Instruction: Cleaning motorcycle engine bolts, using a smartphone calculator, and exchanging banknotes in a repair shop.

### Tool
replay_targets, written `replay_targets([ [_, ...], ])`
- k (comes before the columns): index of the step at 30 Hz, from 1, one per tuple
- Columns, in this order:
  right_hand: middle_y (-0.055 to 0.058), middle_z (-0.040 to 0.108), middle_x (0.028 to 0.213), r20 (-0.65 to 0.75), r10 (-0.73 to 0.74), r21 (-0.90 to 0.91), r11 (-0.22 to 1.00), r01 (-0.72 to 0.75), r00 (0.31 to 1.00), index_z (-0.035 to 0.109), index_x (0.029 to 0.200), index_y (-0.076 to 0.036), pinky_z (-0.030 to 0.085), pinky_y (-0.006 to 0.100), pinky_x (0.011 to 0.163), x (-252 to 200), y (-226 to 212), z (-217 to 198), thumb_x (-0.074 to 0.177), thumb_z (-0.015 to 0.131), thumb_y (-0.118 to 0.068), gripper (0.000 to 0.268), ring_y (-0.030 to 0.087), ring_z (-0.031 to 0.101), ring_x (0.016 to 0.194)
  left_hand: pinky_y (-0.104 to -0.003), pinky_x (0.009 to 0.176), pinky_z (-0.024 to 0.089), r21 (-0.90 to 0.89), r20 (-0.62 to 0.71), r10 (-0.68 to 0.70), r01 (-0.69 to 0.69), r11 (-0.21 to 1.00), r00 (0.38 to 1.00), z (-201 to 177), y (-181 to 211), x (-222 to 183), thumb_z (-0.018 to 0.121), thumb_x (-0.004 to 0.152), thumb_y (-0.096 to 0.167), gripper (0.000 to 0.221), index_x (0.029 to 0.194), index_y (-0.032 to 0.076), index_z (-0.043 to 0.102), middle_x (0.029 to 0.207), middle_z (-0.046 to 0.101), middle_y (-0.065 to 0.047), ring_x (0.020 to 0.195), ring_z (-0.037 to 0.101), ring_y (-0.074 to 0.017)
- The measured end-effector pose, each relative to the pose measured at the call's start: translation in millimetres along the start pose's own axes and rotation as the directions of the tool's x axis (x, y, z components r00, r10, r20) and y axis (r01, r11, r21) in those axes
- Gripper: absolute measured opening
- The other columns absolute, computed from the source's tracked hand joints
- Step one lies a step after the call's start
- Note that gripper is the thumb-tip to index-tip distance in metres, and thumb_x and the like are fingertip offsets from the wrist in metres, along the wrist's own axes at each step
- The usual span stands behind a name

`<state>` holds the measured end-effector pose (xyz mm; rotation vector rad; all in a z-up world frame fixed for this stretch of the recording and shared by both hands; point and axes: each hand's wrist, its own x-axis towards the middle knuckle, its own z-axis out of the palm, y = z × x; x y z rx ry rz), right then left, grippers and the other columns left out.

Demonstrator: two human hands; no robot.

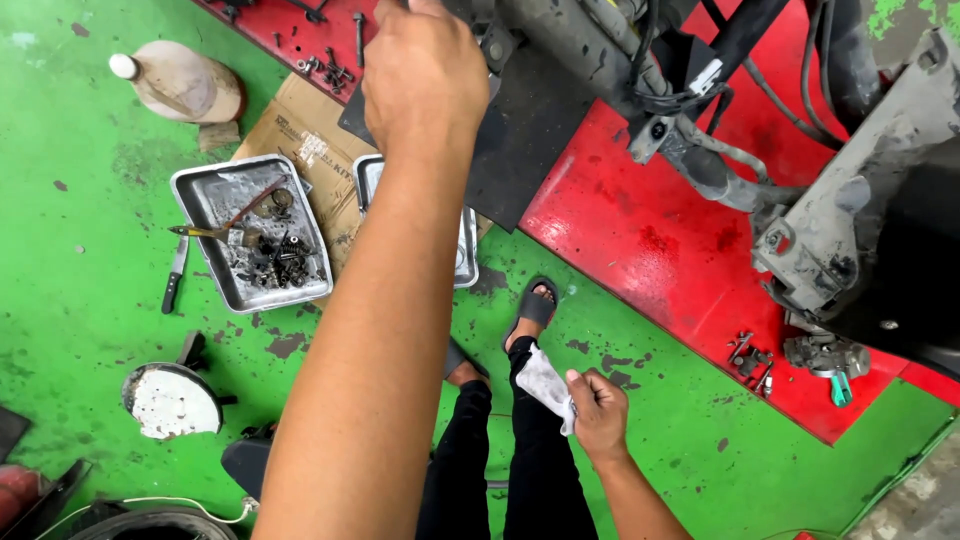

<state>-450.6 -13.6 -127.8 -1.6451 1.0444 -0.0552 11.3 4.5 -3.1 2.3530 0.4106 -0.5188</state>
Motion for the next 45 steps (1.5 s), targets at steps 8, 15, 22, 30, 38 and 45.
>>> replay_targets([
  [8, -0.004, 0.032, 0.053, 0.005, -0.013, -0.009, 1.0, 0.013, 1.0, 0.037, 0.057, -0.015, 0.027, 0.033, 0.048, 8.3, -3.7, 1.6, 0.097, 0.064, -0.02, 0.048, 0.01, 0.03, 0.053, -0.057, 0.094, 0.048, -0.033, 0.026, 0.0, 0.001, 0.999, 1.0, -3.1, -0.3, -1.1, 0.026, 0.092, 0.038, 0.053, 0.118, 0.008, 0.061, 0.114, 0.073, -0.025, 0.11, 0.065, -0.0495],
  [15, -0.004, 0.031, 0.05, -0.006, -0.052, -0.002, 0.999, 0.052, 0.999, 0.037, 0.057, -0.015, 0.026, 0.035, 0.046, 17.1, -17.6, -1.1, 0.097, 0.063, -0.022, 0.048, 0.011, 0.03, 0.049, -0.056, 0.106, 0.036, 0.074, 0.225, -0.01, -0.006, 0.997, 0.974, -14.6, 14.1, -4.7, 0.013, 0.095, 0.051, 0.075, 0.137, 0.004, 0.054, 0.138, 0.059, -0.025, 0.129, 0.053, -0.0443],
  [22, 0.003, 0.056, 0.071, -0.156, -0.367, 0.106, 0.917, 0.385, 0.917, 0.056, 0.08, -0.008, 0.041, 0.032, 0.059, 82.4, -100.4, -20.5, 0.097, 0.059, -0.026, 0.026, 0.015, 0.052, 0.062, -0.06, 0.1, 0.037, 0.137, 0.232, 0.109, -0.143, 0.98, 0.967, -8.0, 9.4, 0.7, 0.012, 0.103, 0.041, 0.067, 0.13, 0.0, 0.057, 0.135, 0.058, -0.027, 0.123, 0.053, -0.0512],
  [30, 0.017, 0.044, 0.11, -0.316, -0.794, -0.025, 0.554, 0.832, 0.519, 0.041, 0.113, -0.001, 0.037, 0.038, 0.095, 189.1, -234.9, -10.9, 0.094, 0.068, -0.03, 0.043, 0.026, 0.044, 0.103, -0.062, 0.108, 0.041, 0.184, 0.139, 0.037, -0.062, 0.981, 0.99, -10.8, 19.9, -10.2, 0.022, 0.105, 0.05, 0.068, 0.133, -0.001, 0.058, 0.126, 0.064, -0.034, 0.127, 0.055, -0.052],
  [38, 0.011, 0.062, 0.09, -0.296, -0.902, -0.223, 0.386, 0.895, 0.315, 0.069, 0.092, -0.004, 0.051, 0.04, 0.076, 240.5, -230.1, 40.6, 0.084, 0.068, 0.005, 0.012, 0.029, 0.059, 0.077, -0.057, 0.11, 0.041, 0.21, 0.175, -0.079, 0.041, 0.977, 0.981, -18.0, 32.3, -11.8, 0.021, 0.105, 0.054, 0.064, 0.134, 0.009, 0.057, 0.13, 0.063, -0.026, 0.13, 0.053, -0.0462],
  [45, 0.006, 0.065, 0.081, -0.306, -0.933, -0.325, 0.289, 0.9, 0.189, 0.071, 0.083, -0.013, 0.047, 0.039, 0.067, 250.0, -213.3, 43.4, 0.077, 0.072, 0.0, 0.015, 0.024, 0.057, 0.065, -0.058, 0.112, 0.038, 0.178, 0.165, -0.105, 0.075, 0.981, 0.981, -19.5, 46.3, -21.9, 0.023, 0.106, 0.051, 0.063, 0.132, 0.008, 0.06, 0.131, 0.063, -0.027, 0.132, 0.051, -0.0486],
])
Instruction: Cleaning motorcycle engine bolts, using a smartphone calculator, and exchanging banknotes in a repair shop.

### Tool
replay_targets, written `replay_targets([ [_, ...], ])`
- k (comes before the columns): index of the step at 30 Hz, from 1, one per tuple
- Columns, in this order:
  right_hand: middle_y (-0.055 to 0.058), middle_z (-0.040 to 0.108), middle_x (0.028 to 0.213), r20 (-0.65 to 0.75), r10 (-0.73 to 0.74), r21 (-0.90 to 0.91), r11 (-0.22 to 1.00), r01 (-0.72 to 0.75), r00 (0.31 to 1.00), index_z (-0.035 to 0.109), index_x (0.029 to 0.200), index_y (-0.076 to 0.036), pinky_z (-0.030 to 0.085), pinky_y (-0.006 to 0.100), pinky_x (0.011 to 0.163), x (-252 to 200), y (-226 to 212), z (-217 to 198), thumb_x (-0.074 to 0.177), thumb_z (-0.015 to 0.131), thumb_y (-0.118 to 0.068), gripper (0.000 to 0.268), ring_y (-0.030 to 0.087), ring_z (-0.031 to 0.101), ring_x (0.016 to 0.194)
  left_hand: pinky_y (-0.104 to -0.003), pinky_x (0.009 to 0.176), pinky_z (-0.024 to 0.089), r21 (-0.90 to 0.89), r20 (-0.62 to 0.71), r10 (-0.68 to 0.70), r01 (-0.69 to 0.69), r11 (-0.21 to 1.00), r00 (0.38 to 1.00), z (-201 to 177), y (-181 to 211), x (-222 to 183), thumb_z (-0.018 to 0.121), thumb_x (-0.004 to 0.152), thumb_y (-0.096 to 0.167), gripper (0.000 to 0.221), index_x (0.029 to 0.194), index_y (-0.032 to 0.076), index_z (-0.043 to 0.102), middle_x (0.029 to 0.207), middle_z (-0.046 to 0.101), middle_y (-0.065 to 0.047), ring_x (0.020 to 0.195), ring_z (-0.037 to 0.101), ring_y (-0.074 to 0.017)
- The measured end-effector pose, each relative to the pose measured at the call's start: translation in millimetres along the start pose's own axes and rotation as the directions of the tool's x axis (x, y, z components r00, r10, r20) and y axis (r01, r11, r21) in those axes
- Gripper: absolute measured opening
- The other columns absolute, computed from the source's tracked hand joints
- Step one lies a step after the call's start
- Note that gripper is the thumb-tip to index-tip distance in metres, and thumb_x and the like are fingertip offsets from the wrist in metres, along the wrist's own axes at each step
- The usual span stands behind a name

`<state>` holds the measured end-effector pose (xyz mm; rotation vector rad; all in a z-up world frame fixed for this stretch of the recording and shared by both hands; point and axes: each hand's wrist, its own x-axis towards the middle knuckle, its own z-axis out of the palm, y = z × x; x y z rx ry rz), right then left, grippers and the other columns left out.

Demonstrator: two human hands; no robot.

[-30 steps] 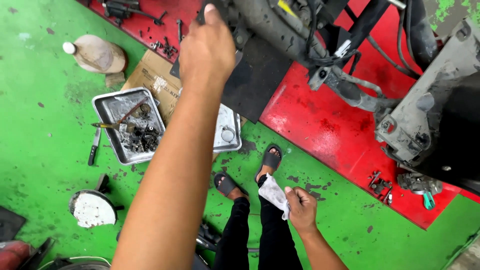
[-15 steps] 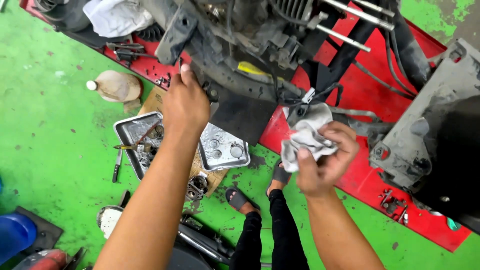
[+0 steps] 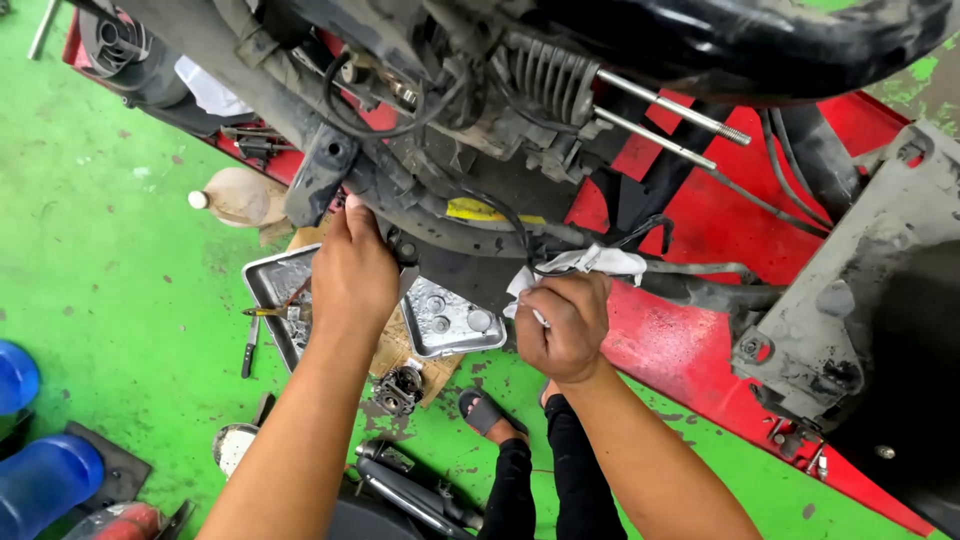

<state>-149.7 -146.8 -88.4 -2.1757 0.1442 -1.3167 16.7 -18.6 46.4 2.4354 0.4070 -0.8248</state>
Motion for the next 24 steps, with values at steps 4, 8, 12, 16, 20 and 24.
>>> replay_targets([
  [4, 0.004, 0.065, 0.081, -0.011, 0.016, 0.007, 1.0, -0.016, 1.0, 0.072, 0.083, -0.015, 0.047, 0.039, 0.067, 2.3, 0.1, -0.4, 0.076, 0.072, -0.002, 0.015, 0.023, 0.057, 0.065, -0.056, 0.114, 0.037, 0.058, 0.0, -0.029, 0.029, 0.998, 1.0, 2.9, -7.9, 8.3, 0.022, 0.105, 0.054, 0.062, 0.131, 0.013, 0.06, 0.131, 0.063, -0.023, 0.134, 0.051, -0.0435],
  [8, 0.005, 0.063, 0.08, -0.019, 0.005, 0.046, 0.999, -0.004, 1.0, 0.07, 0.085, -0.013, 0.047, 0.038, 0.067, 10.9, -1.9, -0.9, 0.079, 0.07, 0.001, 0.015, 0.024, 0.056, 0.065, -0.053, 0.115, 0.037, 0.073, -0.004, -0.045, 0.045, 0.996, 0.999, 1.4, 0.7, 2.6, 0.021, 0.104, 0.058, 0.064, 0.132, 0.016, 0.062, 0.133, 0.064, -0.019, 0.136, 0.05, -0.0402],
  [12, 0.005, 0.062, 0.081, -0.022, 0.011, 0.053, 0.999, -0.01, 1.0, 0.07, 0.086, -0.014, 0.046, 0.037, 0.067, 11.6, -2.3, -1.5, 0.079, 0.07, 0.0, 0.015, 0.023, 0.056, 0.065, -0.054, 0.118, 0.034, 0.076, -0.012, -0.049, 0.049, 0.996, 0.999, 4.0, 1.9, 3.2, 0.02, 0.105, 0.052, 0.065, 0.134, 0.011, 0.061, 0.136, 0.062, -0.022, 0.137, 0.048, -0.0429],
  [16, 0.005, 0.062, 0.081, -0.021, 0.02, 0.051, 0.999, -0.019, 1.0, 0.07, 0.087, -0.013, 0.047, 0.038, 0.067, 13.7, -3.9, -3.2, 0.079, 0.071, 0.0, 0.015, 0.024, 0.056, 0.065, -0.054, 0.118, 0.034, 0.069, -0.021, -0.038, 0.039, 0.997, 0.999, 6.2, 3.0, 1.7, 0.021, 0.106, 0.051, 0.063, 0.134, 0.012, 0.061, 0.138, 0.06, -0.022, 0.137, 0.047, -0.0429],
  [20, 0.005, 0.062, 0.081, -0.02, 0.026, 0.067, 0.997, -0.024, 0.999, 0.071, 0.088, -0.014, 0.047, 0.037, 0.068, 14.7, -4.2, -4.3, 0.08, 0.071, 0.0, 0.015, 0.024, 0.057, 0.066, -0.054, 0.119, 0.032, 0.098, -0.026, -0.049, 0.051, 0.994, 0.998, 8.4, -1.4, 4.9, 0.02, 0.107, 0.051, 0.064, 0.138, 0.011, 0.06, 0.14, 0.059, -0.022, 0.138, 0.047, -0.0433],
  [24, 0.005, 0.062, 0.081, -0.018, 0.034, 0.079, 0.996, -0.033, 0.999, 0.072, 0.088, -0.013, 0.047, 0.038, 0.068, 15.5, -5.2, -4.8, 0.079, 0.071, 0.0, 0.016, 0.024, 0.058, 0.066, -0.053, 0.119, 0.032, 0.135, -0.029, -0.035, 0.038, 0.99, 0.999, 8.6, -3.6, 6.1, 0.017, 0.108, 0.049, 0.066, 0.14, 0.008, 0.057, 0.141, 0.058, -0.024, 0.138, 0.047, -0.0436],
])
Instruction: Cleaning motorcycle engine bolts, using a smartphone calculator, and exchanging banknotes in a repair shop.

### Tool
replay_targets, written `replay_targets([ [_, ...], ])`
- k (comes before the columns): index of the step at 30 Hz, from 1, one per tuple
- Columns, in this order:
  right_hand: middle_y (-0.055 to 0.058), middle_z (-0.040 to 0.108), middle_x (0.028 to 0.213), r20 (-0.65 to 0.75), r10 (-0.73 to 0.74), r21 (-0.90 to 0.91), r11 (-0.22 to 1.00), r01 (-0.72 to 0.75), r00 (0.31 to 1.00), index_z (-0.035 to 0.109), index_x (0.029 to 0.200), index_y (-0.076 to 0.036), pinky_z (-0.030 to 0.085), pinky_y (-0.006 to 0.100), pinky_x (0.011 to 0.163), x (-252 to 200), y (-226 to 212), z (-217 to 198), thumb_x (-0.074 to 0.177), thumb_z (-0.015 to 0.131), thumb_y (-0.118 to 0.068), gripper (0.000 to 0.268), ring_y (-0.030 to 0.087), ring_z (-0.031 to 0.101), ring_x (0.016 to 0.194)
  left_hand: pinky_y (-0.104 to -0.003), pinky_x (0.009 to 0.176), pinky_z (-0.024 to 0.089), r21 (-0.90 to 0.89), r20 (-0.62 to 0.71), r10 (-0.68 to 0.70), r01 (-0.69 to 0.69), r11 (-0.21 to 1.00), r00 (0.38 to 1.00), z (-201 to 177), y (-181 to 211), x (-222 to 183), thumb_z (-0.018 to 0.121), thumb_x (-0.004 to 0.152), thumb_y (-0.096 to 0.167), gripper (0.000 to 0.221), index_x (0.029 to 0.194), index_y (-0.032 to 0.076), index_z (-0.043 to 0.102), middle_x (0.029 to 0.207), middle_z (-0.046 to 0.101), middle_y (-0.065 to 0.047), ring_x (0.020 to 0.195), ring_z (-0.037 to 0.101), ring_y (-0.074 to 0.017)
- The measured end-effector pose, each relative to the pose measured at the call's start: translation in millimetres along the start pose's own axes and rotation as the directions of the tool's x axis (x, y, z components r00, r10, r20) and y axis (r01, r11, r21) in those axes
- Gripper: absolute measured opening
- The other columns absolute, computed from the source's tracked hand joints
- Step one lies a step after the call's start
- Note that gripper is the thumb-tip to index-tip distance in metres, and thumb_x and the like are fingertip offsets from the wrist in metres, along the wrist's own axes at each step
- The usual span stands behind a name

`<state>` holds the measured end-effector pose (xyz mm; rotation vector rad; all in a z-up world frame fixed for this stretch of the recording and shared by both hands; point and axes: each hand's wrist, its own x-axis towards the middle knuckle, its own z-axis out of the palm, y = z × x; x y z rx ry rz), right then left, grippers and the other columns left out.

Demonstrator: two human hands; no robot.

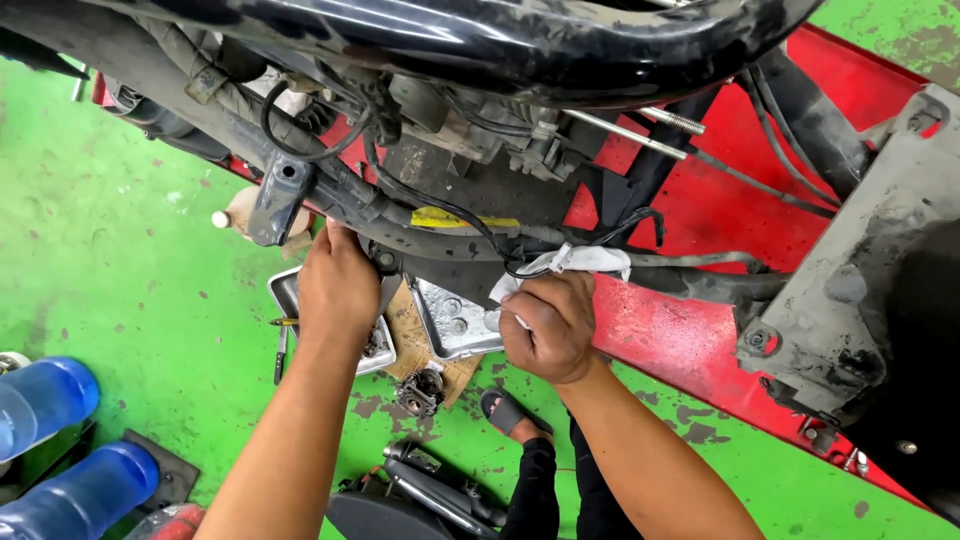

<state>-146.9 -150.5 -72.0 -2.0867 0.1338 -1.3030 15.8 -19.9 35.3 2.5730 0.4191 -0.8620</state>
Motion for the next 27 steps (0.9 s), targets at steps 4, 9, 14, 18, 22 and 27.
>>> replay_targets([
  [4, 0.005, 0.062, 0.081, -0.02, -0.004, -0.013, 1.0, 0.004, 1.0, 0.071, 0.087, -0.013, 0.047, 0.038, 0.069, -0.4, 0.1, 1.3, 0.08, 0.071, 0.0, 0.015, 0.024, 0.057, 0.066, -0.054, 0.118, 0.032, 0.012, -0.001, 0.018, -0.018, 1.0, 1.0, 1.0, 0.3, -0.4, 0.016, 0.108, 0.047, 0.066, 0.142, 0.007, 0.056, 0.141, 0.058, -0.024, 0.138, 0.047, -0.0448],
  [9, 0.005, 0.063, 0.081, -0.033, 0.009, -0.006, 1.0, -0.009, 0.999, 0.071, 0.084, -0.014, 0.048, 0.037, 0.069, 3.4, -0.4, -0.5, 0.08, 0.072, -0.001, 0.013, 0.024, 0.058, 0.065, -0.056, 0.118, 0.033, 0.134, 0.012, 0.098, -0.099, 0.986, 0.995, 5.0, -5.5, 7.4, 0.011, 0.111, 0.04, 0.065, 0.144, 0.001, 0.051, 0.143, 0.054, -0.028, 0.137, 0.046, -0.0479],
  [14, 0.005, 0.063, 0.08, -0.066, 0.006, -0.014, 1.0, -0.007, 0.998, 0.07, 0.083, -0.014, 0.048, 0.037, 0.068, 5.0, -0.4, 0.1, 0.081, 0.071, -0.002, 0.012, 0.024, 0.058, 0.065, -0.054, 0.117, 0.037, 0.265, 0.032, 0.126, -0.13, 0.955, 0.992, 7.7, -12.1, 5.6, 0.011, 0.107, 0.032, 0.06, 0.145, 0.002, 0.046, 0.149, 0.051, -0.022, 0.138, 0.046, -0.0448],
  [18, 0.005, 0.063, 0.081, -0.029, 0.017, -0.024, 1.0, -0.018, 0.999, 0.069, 0.083, -0.015, 0.048, 0.037, 0.069, 6.4, -3.5, -3.3, 0.08, 0.069, -0.002, 0.014, 0.025, 0.058, 0.066, -0.051, 0.116, 0.037, 0.185, -0.018, 0.131, -0.125, 0.975, 0.991, 5.8, -17.3, 9.2, 0.011, 0.109, 0.031, 0.061, 0.144, 0.0, 0.05, 0.146, 0.054, -0.024, 0.137, 0.048, -0.0446],
  [22, 0.004, 0.062, 0.082, -0.007, -0.024, -0.005, 1.0, 0.024, 1.0, 0.068, 0.085, -0.015, 0.047, 0.036, 0.069, 15.4, -11.5, -9.9, 0.082, 0.067, -0.002, 0.013, 0.024, 0.058, 0.066, -0.049, 0.12, 0.032, 0.053, -0.029, 0.114, -0.112, 0.992, 0.993, 9.6, -18.7, 10.0, 0.013, 0.108, 0.038, 0.063, 0.146, 0.002, 0.049, 0.15, 0.051, -0.022, 0.142, 0.044, -0.0393],
  [27, 0.008, 0.062, 0.085, 0.151, 0.025, 0.012, 1.0, -0.027, 0.988, 0.068, 0.093, -0.011, 0.048, 0.04, 0.072, 29.7, -26.5, -19.1, 0.084, 0.066, -0.003, 0.012, 0.031, 0.062, 0.074, -0.058, 0.106, 0.046, 0.028, -0.171, 0.148, -0.145, 0.989, 0.974, 0.7, -9.5, -17.1, 0.02, 0.113, 0.041, 0.063, 0.131, -0.004, 0.059, 0.127, 0.065, -0.034, 0.121, 0.062, -0.0506],
])
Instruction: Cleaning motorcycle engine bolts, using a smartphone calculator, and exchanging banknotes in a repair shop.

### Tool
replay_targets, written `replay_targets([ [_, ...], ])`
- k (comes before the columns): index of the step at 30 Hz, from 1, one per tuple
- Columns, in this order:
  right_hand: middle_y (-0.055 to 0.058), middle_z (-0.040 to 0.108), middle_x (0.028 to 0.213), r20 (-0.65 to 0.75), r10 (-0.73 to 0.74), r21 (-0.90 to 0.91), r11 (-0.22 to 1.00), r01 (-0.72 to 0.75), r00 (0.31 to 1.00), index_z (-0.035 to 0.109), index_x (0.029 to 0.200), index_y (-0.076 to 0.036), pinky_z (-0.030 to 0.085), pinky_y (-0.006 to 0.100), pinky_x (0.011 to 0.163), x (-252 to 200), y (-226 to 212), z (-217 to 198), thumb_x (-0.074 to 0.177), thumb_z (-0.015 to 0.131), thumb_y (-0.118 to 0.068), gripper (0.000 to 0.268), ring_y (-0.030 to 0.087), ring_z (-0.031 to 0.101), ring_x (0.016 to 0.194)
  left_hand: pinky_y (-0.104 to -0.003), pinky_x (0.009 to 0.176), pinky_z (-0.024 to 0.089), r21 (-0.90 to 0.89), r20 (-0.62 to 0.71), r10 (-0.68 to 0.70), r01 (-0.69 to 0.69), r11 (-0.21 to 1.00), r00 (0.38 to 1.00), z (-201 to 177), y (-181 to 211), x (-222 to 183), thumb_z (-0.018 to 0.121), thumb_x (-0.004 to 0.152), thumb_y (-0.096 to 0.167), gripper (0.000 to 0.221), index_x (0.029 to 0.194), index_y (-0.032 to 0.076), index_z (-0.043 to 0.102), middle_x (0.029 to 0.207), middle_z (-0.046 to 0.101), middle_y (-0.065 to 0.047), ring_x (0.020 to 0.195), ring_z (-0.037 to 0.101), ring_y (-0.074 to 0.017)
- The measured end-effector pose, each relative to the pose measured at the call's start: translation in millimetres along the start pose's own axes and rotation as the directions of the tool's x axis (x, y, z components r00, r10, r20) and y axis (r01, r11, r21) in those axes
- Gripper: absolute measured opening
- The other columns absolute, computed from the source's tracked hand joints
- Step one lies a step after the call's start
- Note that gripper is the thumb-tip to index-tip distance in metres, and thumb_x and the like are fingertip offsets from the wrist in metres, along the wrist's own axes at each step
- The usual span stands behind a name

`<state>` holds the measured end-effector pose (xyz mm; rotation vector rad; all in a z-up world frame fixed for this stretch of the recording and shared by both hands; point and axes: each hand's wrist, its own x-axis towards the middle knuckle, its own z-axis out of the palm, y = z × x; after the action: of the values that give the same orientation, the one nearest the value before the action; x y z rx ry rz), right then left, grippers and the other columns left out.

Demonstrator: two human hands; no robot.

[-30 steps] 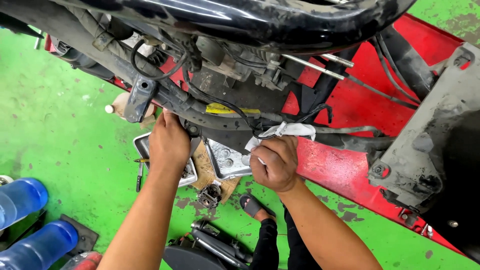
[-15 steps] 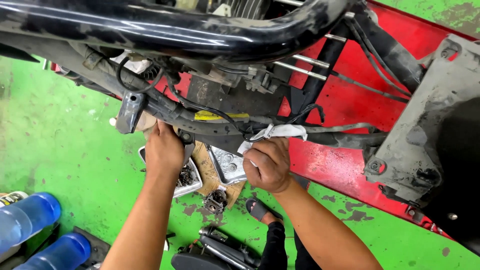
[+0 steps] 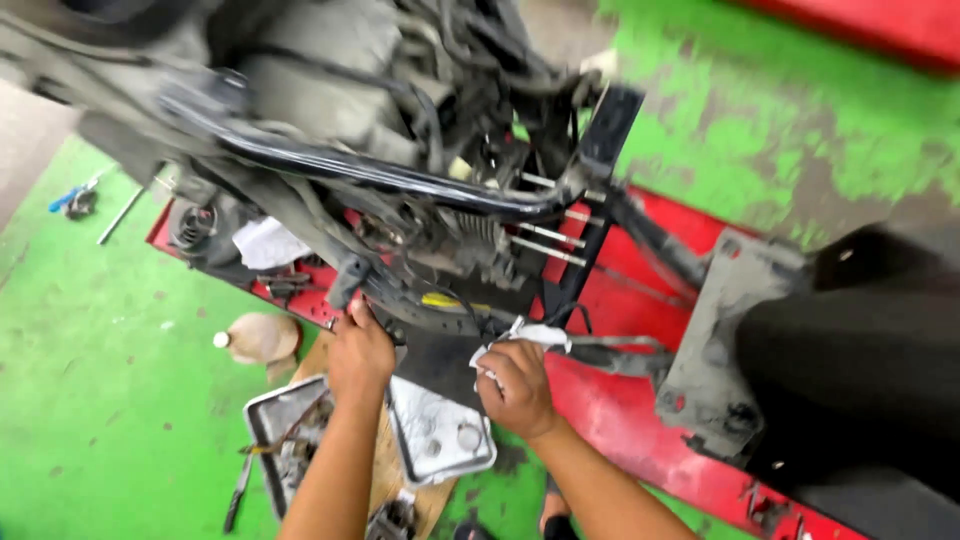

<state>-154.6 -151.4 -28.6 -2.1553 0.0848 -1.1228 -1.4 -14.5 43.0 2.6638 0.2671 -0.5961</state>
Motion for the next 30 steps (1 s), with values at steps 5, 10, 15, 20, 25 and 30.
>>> replay_targets([
  [5, 0.012, 0.063, 0.096, 0.285, 0.03, -0.078, 0.997, -0.008, 0.958, 0.064, 0.103, -0.007, 0.043, 0.046, 0.082, 16.6, -13.6, -19.0, 0.081, 0.067, -0.011, 0.022, 0.033, 0.059, 0.088, -0.061, 0.104, 0.04, -0.141, 0.029, -0.12, 0.123, 0.982, 0.992, -7.0, 6.1, 7.3, 0.022, 0.107, 0.053, 0.065, 0.13, 0.002, 0.055, 0.129, 0.062, -0.032, 0.122, 0.058, -0.0518],
  [10, 0.015, 0.062, 0.099, 0.354, 0.071, -0.005, 0.997, -0.074, 0.933, 0.065, 0.117, -0.007, 0.046, 0.049, 0.081, 3.9, -12.4, -21.7, 0.072, 0.069, -0.013, 0.046, 0.039, 0.063, 0.092, -0.057, 0.091, 0.055, -0.003, -0.205, -0.034, 0.034, 0.999, 0.978, 32.4, -25.4, 23.4, 0.028, 0.109, 0.053, 0.058, 0.118, 0.007, 0.062, 0.109, 0.072, -0.023, 0.106, 0.07, -0.0467],
  [15, 0.007, 0.06, 0.093, 0.147, 0.006, -0.117, 0.993, 0.011, 0.989, 0.07, 0.107, -0.013, 0.046, 0.041, 0.076, -22.9, 12.3, 2.2, 0.075, 0.057, -0.003, 0.036, 0.031, 0.06, 0.081, -0.058, 0.099, 0.05, -0.026, -0.067, -0.094, 0.092, 0.995, 0.993, 14.0, -10.8, 14.7, 0.023, 0.109, 0.054, 0.06, 0.127, 0.009, 0.059, 0.123, 0.068, -0.025, 0.118, 0.065, -0.0462],
  [20, 0.002, 0.059, 0.09, -0.019, -0.038, -0.189, 0.981, 0.034, 0.999, 0.072, 0.099, -0.017, 0.046, 0.039, 0.074, -20.6, 11.3, 15.6, 0.08, 0.055, 0.0, 0.031, 0.026, 0.059, 0.076, -0.057, 0.103, 0.047, 0.025, 0.002, -0.066, 0.066, 0.998, 0.998, 24.4, -20.3, 29.6, 0.021, 0.11, 0.054, 0.062, 0.13, 0.008, 0.058, 0.126, 0.067, -0.027, 0.123, 0.062, -0.0454],
  [25, 0.002, 0.061, 0.089, -0.087, -0.047, -0.21, 0.977, 0.028, 0.995, 0.074, 0.096, -0.019, 0.048, 0.039, 0.072, -22.6, 16.2, 18.8, 0.081, 0.057, 0.0, 0.03, 0.025, 0.06, 0.073, -0.057, 0.104, 0.045, 0.107, 0.044, 0.044, -0.049, 0.993, 0.998, 27.4, -30.5, 35.1, 0.016, 0.113, 0.04, 0.062, 0.133, -0.001, 0.058, 0.13, 0.063, -0.032, 0.124, 0.059, -0.0502],
  [30, 0.002, 0.06, 0.085, -0.171, -0.058, -0.154, 0.988, 0.031, 0.984, 0.072, 0.091, -0.017, 0.048, 0.038, 0.072, -18.4, 19.4, 20.0, 0.083, 0.058, 0.001, 0.024, 0.023, 0.058, 0.07, -0.056, 0.098, 0.05, 0.349, 0.079, 0.234, -0.247, 0.904, 0.969, 35.1, -55.0, 48.2, 0.015, 0.111, 0.03, 0.053, 0.128, -0.001, 0.054, 0.127, 0.064, -0.027, 0.118, 0.062, -0.0497],
])
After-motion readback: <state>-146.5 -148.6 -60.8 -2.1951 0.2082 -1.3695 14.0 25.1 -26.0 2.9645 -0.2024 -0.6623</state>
